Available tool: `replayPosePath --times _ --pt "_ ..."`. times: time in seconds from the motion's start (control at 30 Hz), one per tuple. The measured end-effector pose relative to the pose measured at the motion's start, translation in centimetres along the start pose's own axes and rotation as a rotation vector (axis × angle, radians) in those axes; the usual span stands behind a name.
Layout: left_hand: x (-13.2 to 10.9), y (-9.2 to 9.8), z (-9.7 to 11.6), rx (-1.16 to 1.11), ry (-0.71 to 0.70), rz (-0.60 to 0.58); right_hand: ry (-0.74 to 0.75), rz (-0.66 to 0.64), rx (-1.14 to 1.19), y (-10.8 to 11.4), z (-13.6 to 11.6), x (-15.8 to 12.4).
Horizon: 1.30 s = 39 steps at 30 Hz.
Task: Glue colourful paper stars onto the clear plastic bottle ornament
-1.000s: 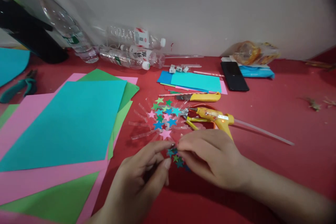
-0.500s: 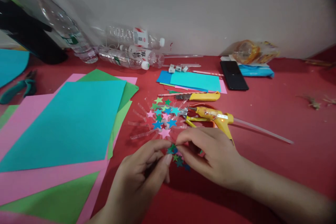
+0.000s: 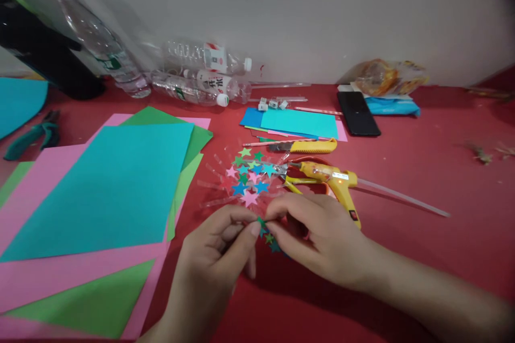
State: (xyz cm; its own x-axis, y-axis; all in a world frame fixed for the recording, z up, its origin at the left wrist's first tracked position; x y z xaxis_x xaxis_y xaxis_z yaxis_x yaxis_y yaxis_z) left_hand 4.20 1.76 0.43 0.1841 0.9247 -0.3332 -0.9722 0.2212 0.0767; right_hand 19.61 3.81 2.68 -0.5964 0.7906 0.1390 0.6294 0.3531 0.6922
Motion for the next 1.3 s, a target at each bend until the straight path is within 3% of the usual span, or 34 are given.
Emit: replayPosePath --times 0.13,0.6,0.87,1.3 --pt "-0.2 -0.2 0.4 -0.137 0.095 0.092 -0.041 -0.051 -0.047 -0.3 0.0 0.3" --pt "0.1 -0.3 0.6 -0.153 0.092 0.137 -0.034 -0.208 -0.254 -1.0 0.4 0.0" --pt "0.1 -0.5 0.1 -0.035 0.021 0.117 -0.034 0.003 -0.075 0.6 0.1 0.3" --pt "1.5 0.2 -1.1 0.070 -0.097 0.068 -0.127 0.053 0.141 -0.2 0.8 0.5"
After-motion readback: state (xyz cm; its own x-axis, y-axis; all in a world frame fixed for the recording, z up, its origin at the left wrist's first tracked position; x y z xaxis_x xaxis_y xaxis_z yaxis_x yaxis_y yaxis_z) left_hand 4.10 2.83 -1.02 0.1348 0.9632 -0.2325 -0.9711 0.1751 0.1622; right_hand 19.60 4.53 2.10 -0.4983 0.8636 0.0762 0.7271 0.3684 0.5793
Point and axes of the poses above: each hand's wrist, its own x-axis towards the middle knuckle, its own y-axis out of the back of the hand, z = x × y, the point moved 4 cm from there along x, towards the middle knuckle, and after that the axes turned 9 degrees about -z, right-handed, at the moved point
